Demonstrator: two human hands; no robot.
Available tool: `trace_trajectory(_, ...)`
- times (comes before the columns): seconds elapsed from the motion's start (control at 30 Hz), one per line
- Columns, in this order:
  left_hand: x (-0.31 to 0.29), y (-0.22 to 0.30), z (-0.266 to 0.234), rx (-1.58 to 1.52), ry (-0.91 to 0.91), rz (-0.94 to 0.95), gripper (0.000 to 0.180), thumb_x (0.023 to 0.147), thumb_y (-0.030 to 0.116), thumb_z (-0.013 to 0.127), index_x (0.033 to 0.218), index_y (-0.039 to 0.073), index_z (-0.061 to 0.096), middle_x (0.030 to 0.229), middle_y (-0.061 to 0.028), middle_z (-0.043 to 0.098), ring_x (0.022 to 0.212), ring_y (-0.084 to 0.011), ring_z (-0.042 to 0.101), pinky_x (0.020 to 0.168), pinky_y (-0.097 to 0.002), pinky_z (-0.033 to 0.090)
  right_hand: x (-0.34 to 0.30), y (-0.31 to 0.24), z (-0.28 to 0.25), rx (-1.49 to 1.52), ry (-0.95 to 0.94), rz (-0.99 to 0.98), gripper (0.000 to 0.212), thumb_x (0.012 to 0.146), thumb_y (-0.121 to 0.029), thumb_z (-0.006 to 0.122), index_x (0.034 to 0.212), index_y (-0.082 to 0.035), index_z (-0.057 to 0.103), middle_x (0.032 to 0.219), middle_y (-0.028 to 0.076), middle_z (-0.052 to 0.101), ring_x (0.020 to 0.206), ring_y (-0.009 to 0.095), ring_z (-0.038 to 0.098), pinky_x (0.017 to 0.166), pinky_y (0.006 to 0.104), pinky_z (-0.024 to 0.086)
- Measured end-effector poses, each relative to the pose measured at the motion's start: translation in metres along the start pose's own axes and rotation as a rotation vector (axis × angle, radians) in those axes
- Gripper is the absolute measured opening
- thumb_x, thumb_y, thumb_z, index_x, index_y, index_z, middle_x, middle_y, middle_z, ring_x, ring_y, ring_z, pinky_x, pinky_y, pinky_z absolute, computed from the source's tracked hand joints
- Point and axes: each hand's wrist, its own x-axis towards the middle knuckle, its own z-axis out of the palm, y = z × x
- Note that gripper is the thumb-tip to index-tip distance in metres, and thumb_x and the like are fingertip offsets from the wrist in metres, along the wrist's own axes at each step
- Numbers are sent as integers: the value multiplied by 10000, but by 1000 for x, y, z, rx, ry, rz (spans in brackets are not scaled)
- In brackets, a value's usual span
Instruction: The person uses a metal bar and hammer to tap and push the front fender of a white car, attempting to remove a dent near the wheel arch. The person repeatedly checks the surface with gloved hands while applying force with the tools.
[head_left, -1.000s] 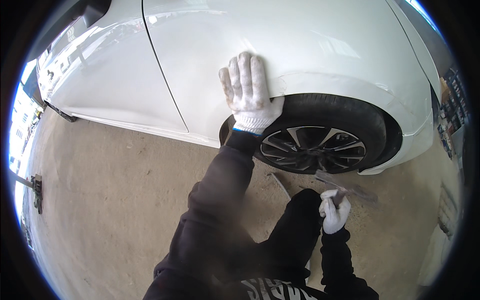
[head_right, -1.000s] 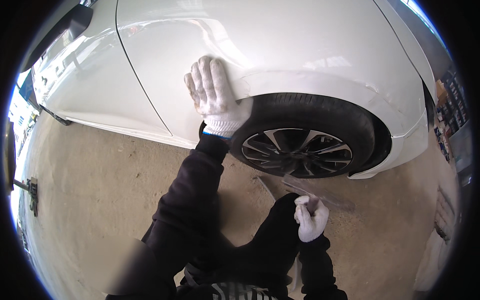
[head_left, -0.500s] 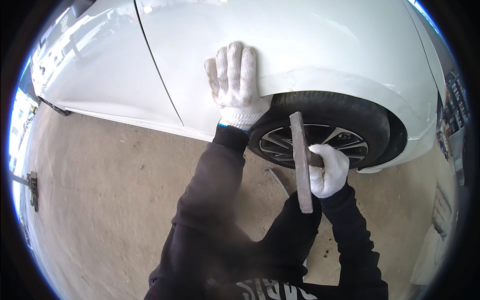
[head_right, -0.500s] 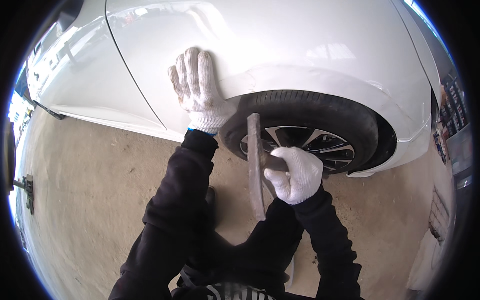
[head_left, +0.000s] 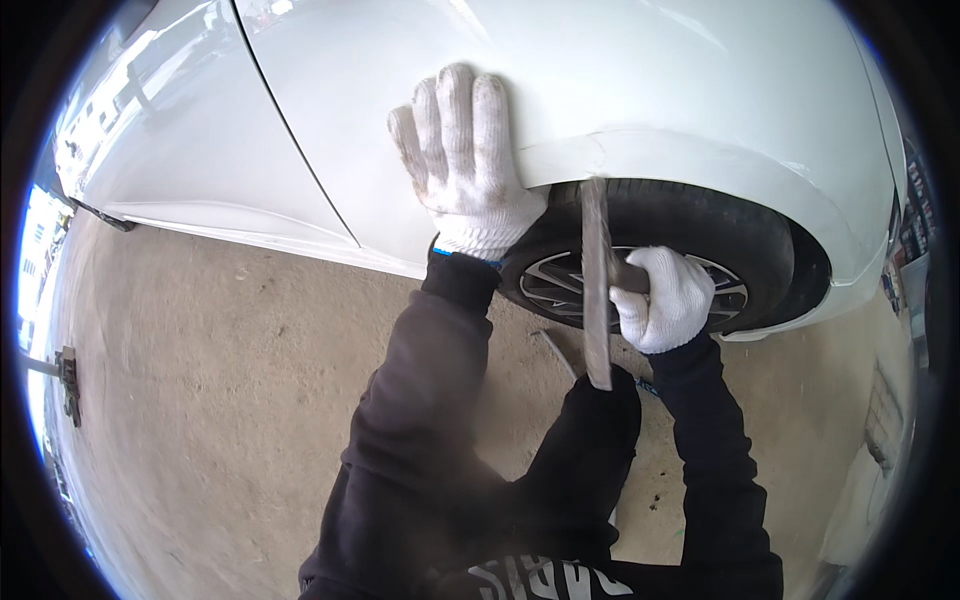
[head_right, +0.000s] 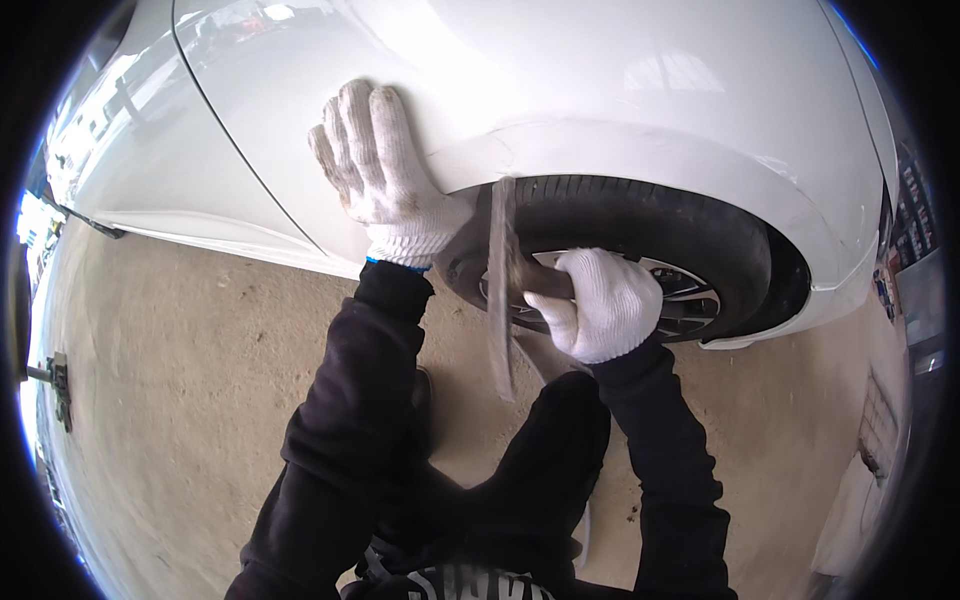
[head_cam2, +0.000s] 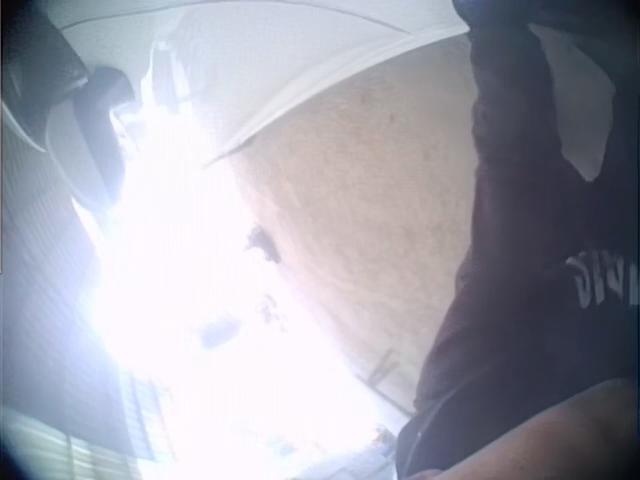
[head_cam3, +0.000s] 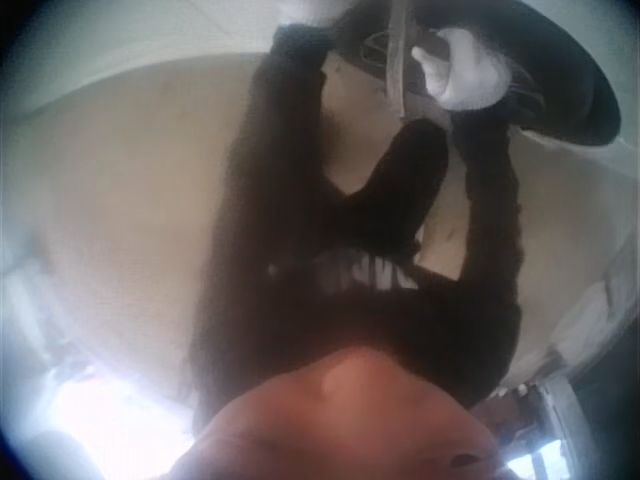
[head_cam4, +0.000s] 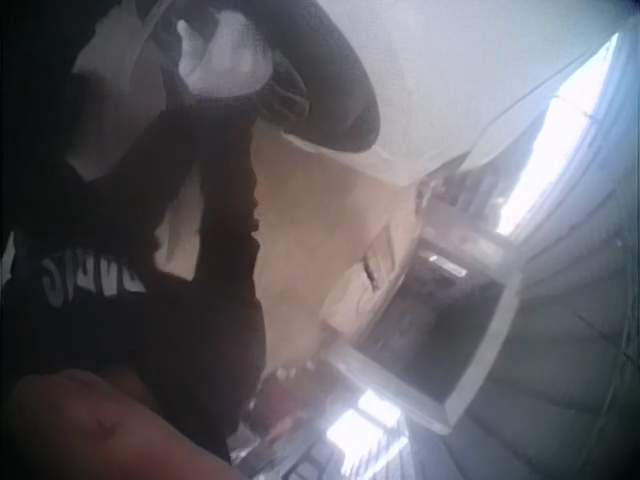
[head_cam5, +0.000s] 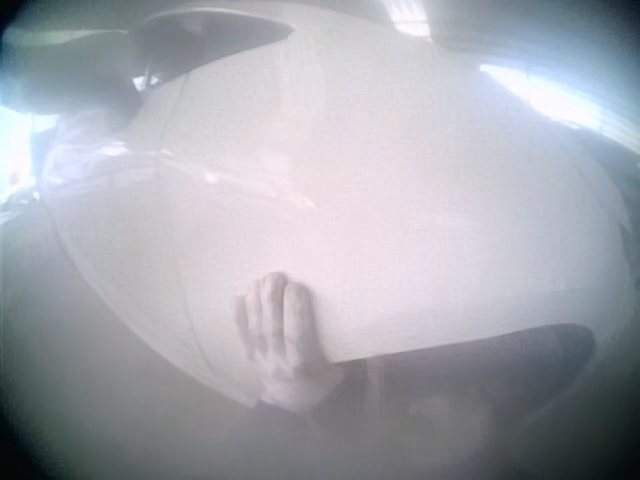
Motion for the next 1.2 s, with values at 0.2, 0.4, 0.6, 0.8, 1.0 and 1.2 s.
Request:
trace_trajectory(0.2,4,-12,-2,9,-17,27,813,669,192,784,1412,43,490,1461,-222,464,1384,-446,397,1146,-645,237,3,-17,-16,77,-146,-139,395,956,-446,612,810,-80,587,623,84,555,505,276,563,488,388,443)
trace_trajectory(0.4,9,-1,5,40,55,50,758,702,200,727,1394,2,487,1453,-243,461,1369,-450,413,1138,-633,264,-4,-13,-11,124,-12,-70,500,913,-584,631,796,-98,622,611,60,566,486,253,573,445,361,445)
trace_trajectory(0.6,0,-21,13,185,54,164,786,783,391,716,1388,-49,476,1373,-275,517,1259,-459,507,1086,-582,385,-2,-18,5,3,-6,159,450,863,-526,709,808,-102,570,578,35,535,486,205,572,446,320,463)
trace_trajectory(0.8,9,-68,-43,215,-358,814,574,783,472,711,1064,-2,551,1045,-195,522,925,-396,553,814,-583,441,-99,-95,41,708,514,430,572,960,-593,549,701,-83,551,496,29,465,367,183,473,370,321,344)
trace_trajectory(1.0,52,-35,-26,185,-375,1053,424,841,474,629,863,71,497,890,-129,476,791,-318,540,720,-507,436,-222,-169,104,1277,568,1977,363,980,-396,626,908,-40,618,632,10,581,468,115,518,431,248,395)
trace_trajectory(1.2,58,-19,-8,221,-372,1053,756,829,474,647,1332,-73,516,1386,-317,499,1329,-532,455,1104,-685,328,-204,-147,60,1341,412,1507,388,994,-455,605,857,-92,589,653,-24,526,517,61,458,475,219,356)
